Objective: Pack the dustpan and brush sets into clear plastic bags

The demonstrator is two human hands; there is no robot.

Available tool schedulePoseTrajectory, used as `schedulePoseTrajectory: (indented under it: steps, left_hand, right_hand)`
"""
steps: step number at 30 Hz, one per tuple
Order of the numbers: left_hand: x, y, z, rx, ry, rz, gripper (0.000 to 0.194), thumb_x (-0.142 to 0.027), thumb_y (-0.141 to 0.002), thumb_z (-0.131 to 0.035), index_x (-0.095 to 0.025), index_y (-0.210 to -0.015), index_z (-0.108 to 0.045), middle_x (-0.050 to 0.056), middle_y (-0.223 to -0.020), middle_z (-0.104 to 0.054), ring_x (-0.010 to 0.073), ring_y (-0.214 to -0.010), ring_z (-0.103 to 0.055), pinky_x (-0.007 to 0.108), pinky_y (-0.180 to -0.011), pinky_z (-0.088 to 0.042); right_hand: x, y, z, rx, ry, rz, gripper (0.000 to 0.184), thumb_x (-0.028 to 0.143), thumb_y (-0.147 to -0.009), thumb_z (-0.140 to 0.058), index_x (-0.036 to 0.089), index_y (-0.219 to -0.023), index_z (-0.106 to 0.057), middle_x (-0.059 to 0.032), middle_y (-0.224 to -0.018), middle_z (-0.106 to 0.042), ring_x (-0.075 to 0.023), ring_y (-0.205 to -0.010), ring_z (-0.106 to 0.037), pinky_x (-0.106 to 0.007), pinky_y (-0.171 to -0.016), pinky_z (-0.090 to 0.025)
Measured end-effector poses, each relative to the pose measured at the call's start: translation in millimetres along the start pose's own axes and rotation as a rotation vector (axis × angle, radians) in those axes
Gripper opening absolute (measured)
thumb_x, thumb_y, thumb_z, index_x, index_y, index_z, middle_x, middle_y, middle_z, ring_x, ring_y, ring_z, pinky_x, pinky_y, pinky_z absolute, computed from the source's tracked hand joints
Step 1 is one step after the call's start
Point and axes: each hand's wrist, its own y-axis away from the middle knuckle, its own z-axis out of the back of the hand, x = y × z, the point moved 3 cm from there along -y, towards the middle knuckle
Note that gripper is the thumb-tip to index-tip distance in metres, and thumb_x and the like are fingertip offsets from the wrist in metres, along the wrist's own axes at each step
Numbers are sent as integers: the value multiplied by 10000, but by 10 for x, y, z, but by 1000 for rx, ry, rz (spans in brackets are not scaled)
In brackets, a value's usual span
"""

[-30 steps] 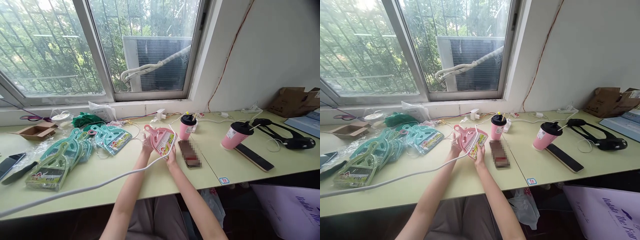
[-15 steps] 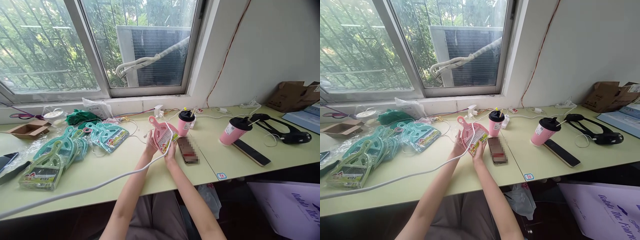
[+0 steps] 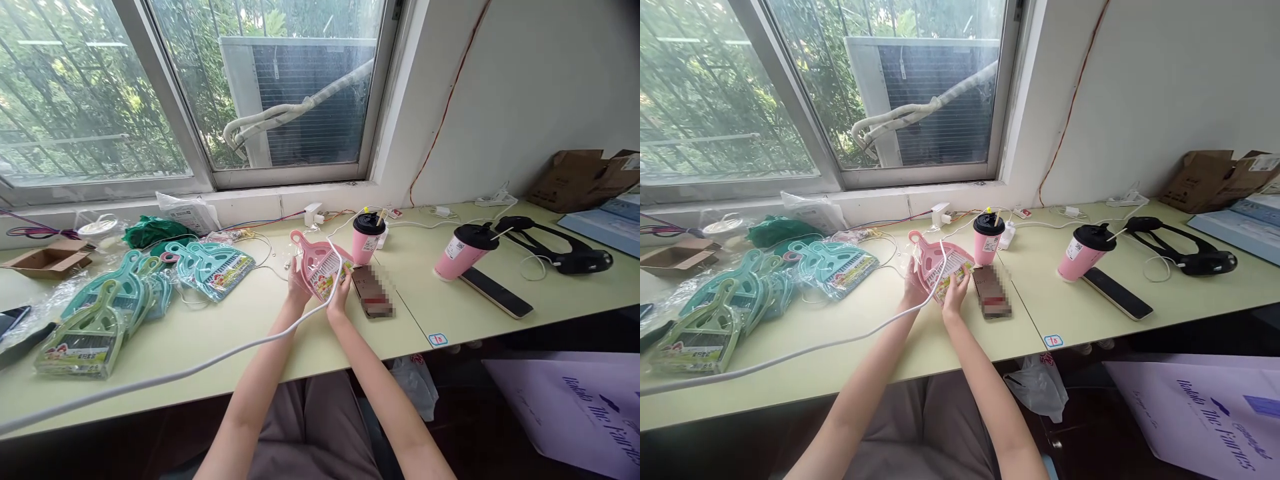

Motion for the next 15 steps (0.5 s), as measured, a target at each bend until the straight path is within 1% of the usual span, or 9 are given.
schedulePoseTrajectory:
  steps: [3,7,10,12,15]
  left_hand:
    - [-22,-5,28,-16,-10,-42,597,-646,-895,-338,-177,-1120,-632,103,-1044,-707,313,-1116,-610,482,-988,-463]
    - [-41,-10,43,-16,-19,-59,643,-654,-899,-289,-163,-1137,-630,102,-1108,-693,305,-1133,-599,474,-1001,-455]
    - [-52,-17,61,-28,-28,-75,618,-651,-894,-311,-179,-1138,-628,93,-1119,-689,303,-1155,-586,475,-1007,-450]
    - [-62,-18,73,-41,-41,-91,596,-648,-891,-332,-191,-1133,-629,90,-1115,-688,309,-1173,-574,482,-1006,-451]
    - [-71,-3,64,-28,-59,-96,616,-655,-890,-317,-188,-1147,-625,99,-1142,-679,315,-1193,-560,486,-1003,-454]
  right_hand:
    - [47,24,-4,-41,22,-12,522,357,-792,-541,261,-1302,-477,-73,-1226,-597,-181,-997,-607,-307,-798,-518]
    - [72,46,-11,-24,15,-55,538,322,-767,-533,254,-1299,-495,-55,-1122,-629,-160,-864,-615,-279,-717,-520]
    - [64,54,-21,6,-11,-98,583,311,-760,-531,252,-1336,-469,-48,-1062,-644,-154,-808,-619,-277,-684,-526]
    - [71,58,-35,36,-9,-79,597,313,-757,-559,255,-1344,-469,-59,-1096,-647,-169,-870,-629,-291,-727,-536]
    - [100,59,-63,81,13,4,565,328,-746,-620,259,-1299,-522,-70,-1229,-614,-203,-1071,-595,-335,-860,-526]
